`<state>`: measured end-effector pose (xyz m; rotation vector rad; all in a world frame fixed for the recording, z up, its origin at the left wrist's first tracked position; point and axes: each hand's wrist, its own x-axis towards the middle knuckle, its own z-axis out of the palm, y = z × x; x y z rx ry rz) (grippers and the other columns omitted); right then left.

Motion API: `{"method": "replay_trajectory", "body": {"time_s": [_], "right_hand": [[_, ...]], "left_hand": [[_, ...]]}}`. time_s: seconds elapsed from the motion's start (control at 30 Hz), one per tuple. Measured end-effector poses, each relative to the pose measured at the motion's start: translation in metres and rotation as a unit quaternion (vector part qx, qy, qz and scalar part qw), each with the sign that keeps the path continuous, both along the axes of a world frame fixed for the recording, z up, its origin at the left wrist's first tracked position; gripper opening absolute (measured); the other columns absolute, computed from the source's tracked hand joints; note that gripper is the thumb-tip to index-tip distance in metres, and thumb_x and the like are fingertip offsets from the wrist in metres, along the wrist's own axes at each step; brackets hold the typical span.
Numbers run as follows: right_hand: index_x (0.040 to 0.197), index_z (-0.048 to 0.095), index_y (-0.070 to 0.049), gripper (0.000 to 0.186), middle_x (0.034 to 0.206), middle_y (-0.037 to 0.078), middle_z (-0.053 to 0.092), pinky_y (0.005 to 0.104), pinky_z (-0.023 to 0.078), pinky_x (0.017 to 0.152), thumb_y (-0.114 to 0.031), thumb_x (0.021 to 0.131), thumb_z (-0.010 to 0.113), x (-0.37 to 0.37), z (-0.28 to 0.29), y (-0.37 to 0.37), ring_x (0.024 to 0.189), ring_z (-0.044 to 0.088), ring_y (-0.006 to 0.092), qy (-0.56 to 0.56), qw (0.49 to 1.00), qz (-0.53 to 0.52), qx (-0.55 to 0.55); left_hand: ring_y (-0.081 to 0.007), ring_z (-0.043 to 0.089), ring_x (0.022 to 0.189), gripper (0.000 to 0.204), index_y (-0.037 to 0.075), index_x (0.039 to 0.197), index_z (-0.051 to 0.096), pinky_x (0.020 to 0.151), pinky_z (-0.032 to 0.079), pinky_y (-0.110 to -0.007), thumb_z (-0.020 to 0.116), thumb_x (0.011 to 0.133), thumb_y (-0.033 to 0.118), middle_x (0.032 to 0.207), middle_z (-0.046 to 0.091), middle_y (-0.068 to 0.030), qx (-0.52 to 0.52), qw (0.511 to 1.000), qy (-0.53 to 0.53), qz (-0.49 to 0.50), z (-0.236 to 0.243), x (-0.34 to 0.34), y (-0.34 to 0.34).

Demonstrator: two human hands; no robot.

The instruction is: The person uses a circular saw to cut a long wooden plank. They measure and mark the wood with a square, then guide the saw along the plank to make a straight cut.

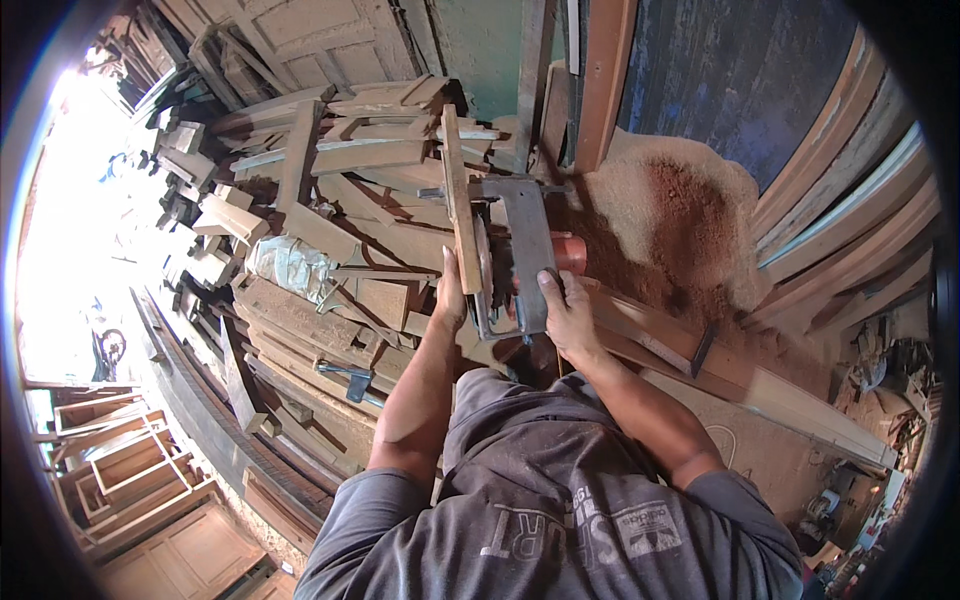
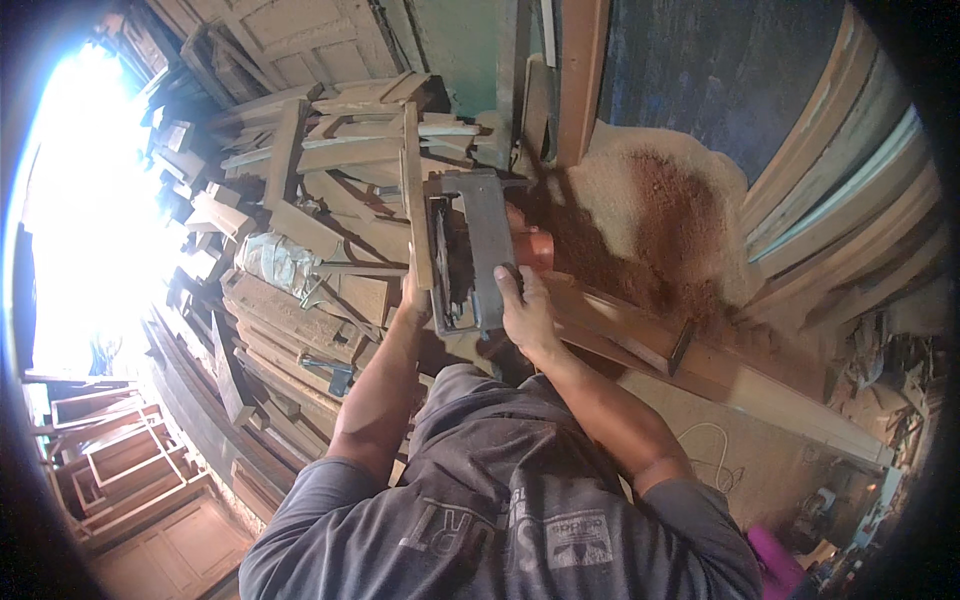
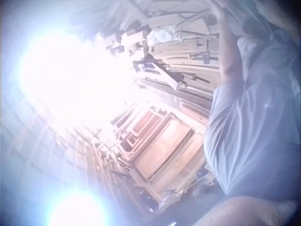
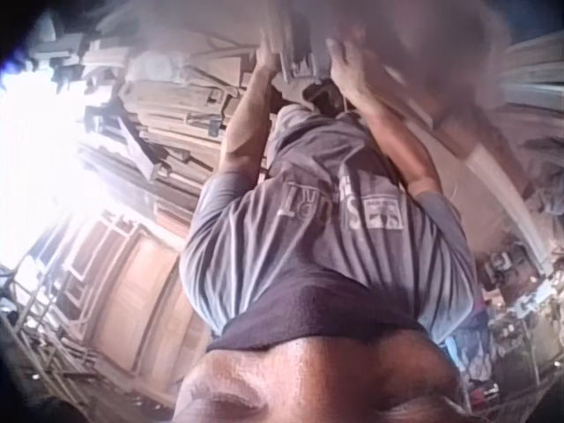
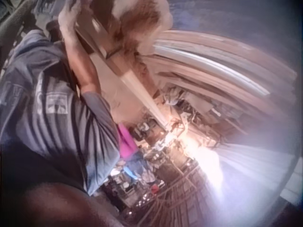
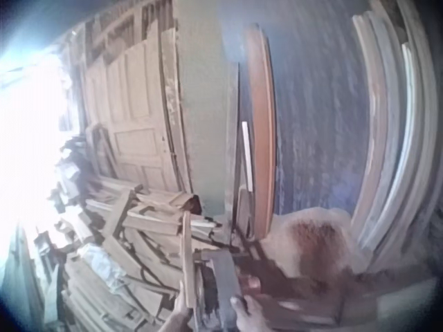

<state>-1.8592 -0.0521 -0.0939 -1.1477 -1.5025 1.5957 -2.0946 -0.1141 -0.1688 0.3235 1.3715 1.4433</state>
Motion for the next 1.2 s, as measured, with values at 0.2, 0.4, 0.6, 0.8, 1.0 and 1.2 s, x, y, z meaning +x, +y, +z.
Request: {"method": "replay_trajectory", "body": {"time_s": [0.2,0.4,0.6,0.8,1.0,1.2], "right_hand": [[0.115,0.065,0.004,0.045,0.101,0.025,0.072,0.0488,0.053,0.085,-0.04,0.109,0.062,-0.023,-0.001,-0.029,0.093,0.07,0.0405,-0.06,0.993,-0.053,0.089],[0.123,0.061,0.003,0.033,0.107,0.024,0.073,0.046,0.053,0.088,-0.028,0.11,0.062,-0.025,0.01,-0.056,0.098,0.071,0.0371,-0.076,0.991,-0.001,0.106],[0.123,0.059,0.002,0.033,0.111,0.028,0.072,0.0496,0.052,0.09,-0.027,0.109,0.063,-0.029,0.014,-0.061,0.104,0.071,0.0444,-0.075,0.992,0.052,0.082],[0.132,0.06,0.001,0.038,0.118,0.029,0.071,0.0472,0.052,0.096,-0.029,0.109,0.063,-0.02,0.023,-0.053,0.111,0.069,0.0446,-0.074,0.99,0.085,0.086],[0.123,0.063,0.002,0.032,0.106,0.02,0.074,0.0422,0.056,0.085,-0.028,0.112,0.058,0.0,-0.023,-0.04,0.096,0.074,0.0287,-0.129,0.974,0.091,0.161],[0.103,0.069,-0.003,0.029,0.081,0.011,0.072,0.042,0.055,0.07,-0.028,0.113,0.057,-0.002,0.018,0.072,0.075,0.072,0.0277,-0.168,0.954,-0.026,0.247]], "left_hand": [[-0.0319,0.065,0.126,0.101,0.005,0.157,0.05,0.109,0.052,-0.048,0.028,0.101,0.086,0.145,0.063,-0.0165,0.031,0.994,-0.099,-0.017,0.073,-0.008,0.005],[-0.03,0.063,0.128,0.086,0.002,0.153,0.049,0.108,0.052,-0.052,0.046,0.105,0.073,0.137,0.066,-0.0171,0.085,0.993,-0.056,0.058,0.155,-0.051,0.002],[-0.0222,0.074,0.081,0.049,0.003,0.13,0.051,0.067,0.063,-0.035,0.079,0.1,0.029,0.098,0.074,-0.0128,0.047,0.993,-0.016,0.106,0.139,-0.054,0.001],[-0.0195,0.075,0.087,0.052,0.001,0.126,0.051,0.074,0.063,-0.033,0.087,0.092,0.017,0.102,0.074,-0.0115,0.006,0.983,0.058,0.172,0.15,-0.04,0.007],[-0.0179,0.074,0.084,0.043,-0.001,0.118,0.059,0.075,0.062,-0.031,0.087,0.091,0.016,0.102,0.075,-0.0117,0.033,0.978,0.086,0.187,0.157,-0.022,0.021],[-0.0163,0.072,0.083,0.038,0.0,0.114,0.061,0.075,0.059,-0.029,0.087,0.092,0.017,0.098,0.074,-0.009,0.028,0.973,0.098,0.205,0.158,-0.025,0.014]]}}
